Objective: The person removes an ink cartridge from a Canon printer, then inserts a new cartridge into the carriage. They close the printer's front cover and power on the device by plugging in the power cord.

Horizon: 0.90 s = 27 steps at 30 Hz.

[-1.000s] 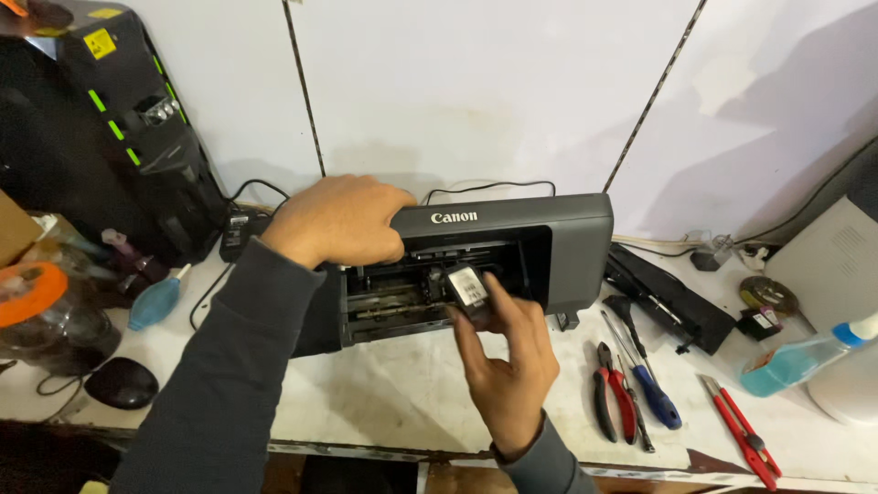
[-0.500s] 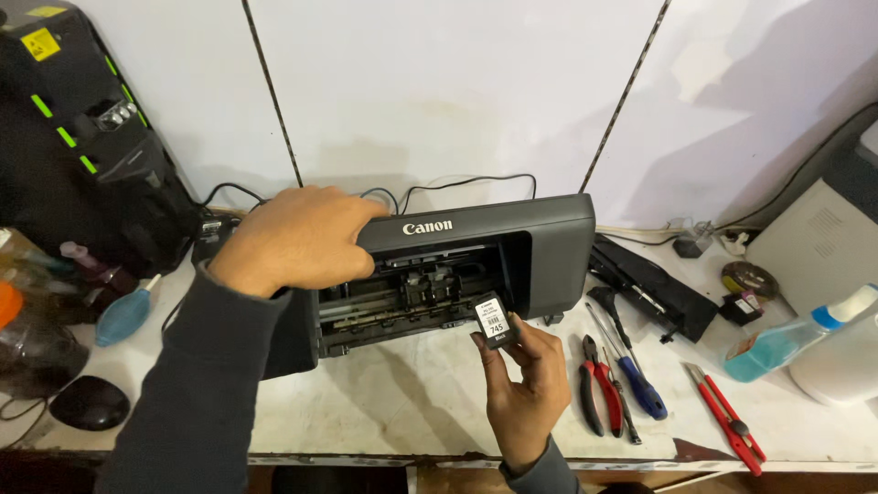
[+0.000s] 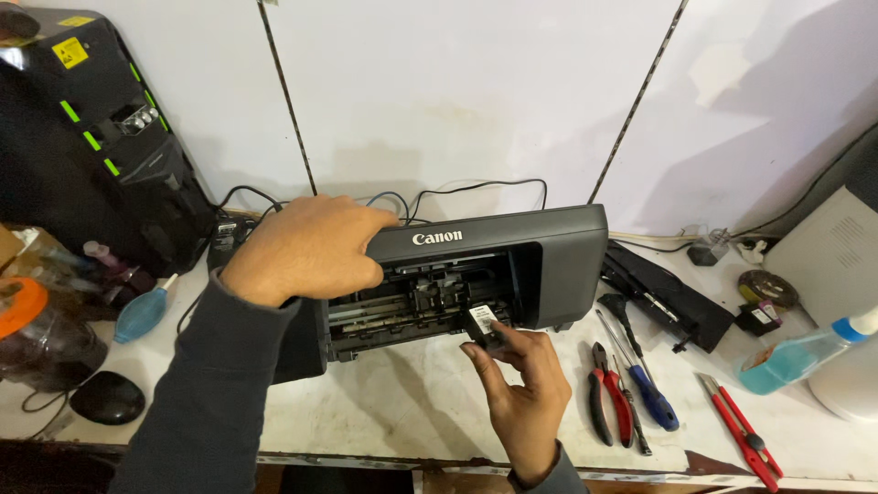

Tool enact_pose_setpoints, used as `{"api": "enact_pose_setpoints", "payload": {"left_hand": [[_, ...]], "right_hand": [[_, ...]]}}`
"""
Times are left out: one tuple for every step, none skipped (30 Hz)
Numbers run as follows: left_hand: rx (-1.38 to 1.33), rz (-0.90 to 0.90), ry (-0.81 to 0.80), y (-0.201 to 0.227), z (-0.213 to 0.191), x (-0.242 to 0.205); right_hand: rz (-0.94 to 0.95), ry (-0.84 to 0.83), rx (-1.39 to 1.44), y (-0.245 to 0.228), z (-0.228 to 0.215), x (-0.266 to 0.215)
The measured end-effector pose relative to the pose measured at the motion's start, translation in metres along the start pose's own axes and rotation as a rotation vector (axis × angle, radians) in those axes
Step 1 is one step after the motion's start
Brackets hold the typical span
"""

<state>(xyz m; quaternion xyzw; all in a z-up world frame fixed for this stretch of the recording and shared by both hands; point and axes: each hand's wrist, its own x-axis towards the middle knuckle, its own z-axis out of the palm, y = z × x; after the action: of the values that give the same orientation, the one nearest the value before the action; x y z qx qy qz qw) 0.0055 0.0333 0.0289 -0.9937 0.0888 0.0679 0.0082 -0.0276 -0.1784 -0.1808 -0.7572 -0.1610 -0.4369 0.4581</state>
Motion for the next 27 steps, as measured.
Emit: {"api": "enact_pose_setpoints", "payload": {"left_hand": [[0.000,0.002,-0.001,0.001,-0.001,-0.001],[-0.004,-0.002,-0.003,0.002,-0.001,-0.002],[-0.011,-0.009,-0.006,0.003,-0.001,-0.004],[-0.012,-0.009,-0.007,0.002,0.001,-0.003],[-0.007,-0.003,0.002,0.002,0.001,-0.002],[-0.002,0.004,0.011,0.001,0.002,-0.002],[-0.001,0.005,0.011,0.001,0.002,-0.003],[-0.008,-0.001,0.000,0.002,0.001,-0.003],[-0.014,-0.005,-0.010,0.003,0.000,-0.003],[-0.013,-0.003,-0.010,0.003,0.000,-0.003],[-0.010,-0.008,-0.010,0.003,0.000,-0.004],[-0.007,-0.012,-0.009,0.003,0.000,-0.004],[-0.008,-0.012,-0.009,0.004,0.000,-0.005],[-0.012,-0.020,-0.015,0.004,-0.001,-0.006],[-0.016,-0.027,-0.021,0.005,-0.002,-0.006],[-0.016,-0.026,-0.021,0.005,-0.003,-0.007],[-0.020,-0.035,-0.024,0.006,-0.003,-0.007],[-0.024,-0.043,-0.028,0.006,-0.003,-0.008],[-0.023,-0.043,-0.027,0.005,-0.003,-0.007],[-0.018,-0.033,-0.016,0.005,-0.002,-0.007],[-0.014,-0.021,-0.005,0.004,-0.001,-0.006],[-0.013,-0.021,-0.006,0.003,0.000,-0.005],[-0.008,-0.007,0.004,0.002,0.001,-0.004],[-0.003,0.006,0.014,0.002,0.002,-0.003],[-0.003,0.006,0.015,0.002,0.002,-0.003],[-0.009,-0.002,0.002,0.003,0.001,-0.004],[-0.014,-0.010,-0.011,0.003,0.000,-0.004]], "right_hand": [[0.001,0.001,-0.002,0.000,0.001,-0.001],[0.008,0.002,0.018,0.000,0.002,-0.002],[0.015,0.000,0.039,0.000,0.003,-0.004],[0.015,-0.001,0.039,-0.001,0.003,-0.003],[0.021,-0.010,0.048,-0.003,0.003,-0.002],[0.028,-0.020,0.056,-0.005,0.003,-0.002],[0.028,-0.019,0.056,-0.006,0.003,-0.001],[0.020,-0.024,0.062,-0.007,0.003,0.000],[0.012,-0.028,0.068,-0.007,0.003,0.001],[0.013,-0.027,0.067,-0.007,0.004,0.001],[0.007,-0.025,0.067,-0.006,0.004,0.000],[0.001,-0.024,0.067,-0.006,0.005,0.000],[0.001,-0.024,0.067,-0.005,0.005,-0.001],[0.003,-0.024,0.048,-0.005,0.005,-0.002],[0.006,-0.023,0.030,-0.004,0.005,-0.003],[0.006,-0.023,0.029,-0.003,0.006,-0.004],[0.011,-0.005,0.045,-0.002,0.008,-0.005],[0.017,0.013,0.061,-0.002,0.009,-0.007],[0.017,0.014,0.062,0.002,0.010,-0.009],[0.019,0.033,0.109,0.006,0.011,-0.012],[0.023,0.053,0.155,0.010,0.012,-0.015],[0.023,0.054,0.155,0.011,0.013,-0.016],[0.024,0.063,0.137,0.012,0.013,-0.017],[0.024,0.071,0.120,0.013,0.013,-0.018],[0.024,0.071,0.120,0.013,0.012,-0.018],[-0.006,0.065,0.097,0.012,0.011,-0.017],[-0.036,0.060,0.075,0.011,0.010,-0.016]]}}
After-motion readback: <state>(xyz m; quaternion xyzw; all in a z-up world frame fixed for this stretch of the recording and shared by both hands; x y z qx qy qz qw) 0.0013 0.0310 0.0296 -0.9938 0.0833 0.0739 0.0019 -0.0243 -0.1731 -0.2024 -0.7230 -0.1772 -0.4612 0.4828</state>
